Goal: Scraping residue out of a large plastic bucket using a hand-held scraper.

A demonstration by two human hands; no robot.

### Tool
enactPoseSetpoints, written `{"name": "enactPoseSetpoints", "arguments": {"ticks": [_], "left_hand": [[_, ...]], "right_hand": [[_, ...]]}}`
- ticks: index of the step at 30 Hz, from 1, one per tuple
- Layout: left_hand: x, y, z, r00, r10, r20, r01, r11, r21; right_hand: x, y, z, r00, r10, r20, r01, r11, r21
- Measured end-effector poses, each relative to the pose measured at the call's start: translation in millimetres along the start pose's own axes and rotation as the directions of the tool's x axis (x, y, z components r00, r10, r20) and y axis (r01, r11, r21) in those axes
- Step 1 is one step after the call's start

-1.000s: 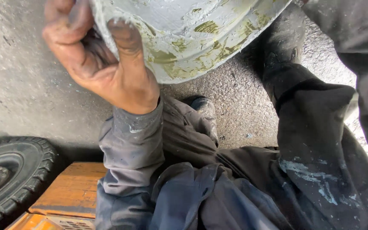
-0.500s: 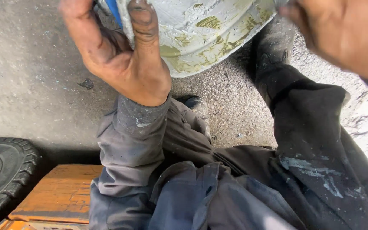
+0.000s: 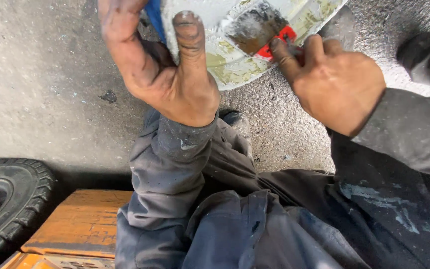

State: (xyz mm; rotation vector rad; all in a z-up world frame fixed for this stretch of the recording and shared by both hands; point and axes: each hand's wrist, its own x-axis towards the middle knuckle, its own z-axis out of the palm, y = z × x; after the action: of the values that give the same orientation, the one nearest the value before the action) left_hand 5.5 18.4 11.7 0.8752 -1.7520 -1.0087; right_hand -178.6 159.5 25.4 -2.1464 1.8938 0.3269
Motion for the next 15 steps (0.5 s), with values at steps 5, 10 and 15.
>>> {"name": "enactPoseSetpoints", "arguments": {"ticks": [5, 10, 15], "left_hand": [[-6.3, -3.2, -0.8, 0.993, -0.096, -0.069, 0.086, 0.987, -0.134], [-4.4, -10.1, 2.6, 0.995, -0.080, -0.058, 0.070, 0.985, -0.160], [-11.0, -8.7, -1.8, 0.995, -0.093, -0.040, 0.084, 0.978, -0.189]], "right_hand": [[30.0, -3.4, 0.8, 0.999, -0.026, 0.041, 0.024, 0.998, 0.066], [37.5, 21.6, -32.9, 0.996, 0.045, 0.074, -0.047, 0.998, 0.029], [26.6, 15.2, -48.5, 0.931, 0.130, 0.340, -0.164, 0.984, 0.072]]}}
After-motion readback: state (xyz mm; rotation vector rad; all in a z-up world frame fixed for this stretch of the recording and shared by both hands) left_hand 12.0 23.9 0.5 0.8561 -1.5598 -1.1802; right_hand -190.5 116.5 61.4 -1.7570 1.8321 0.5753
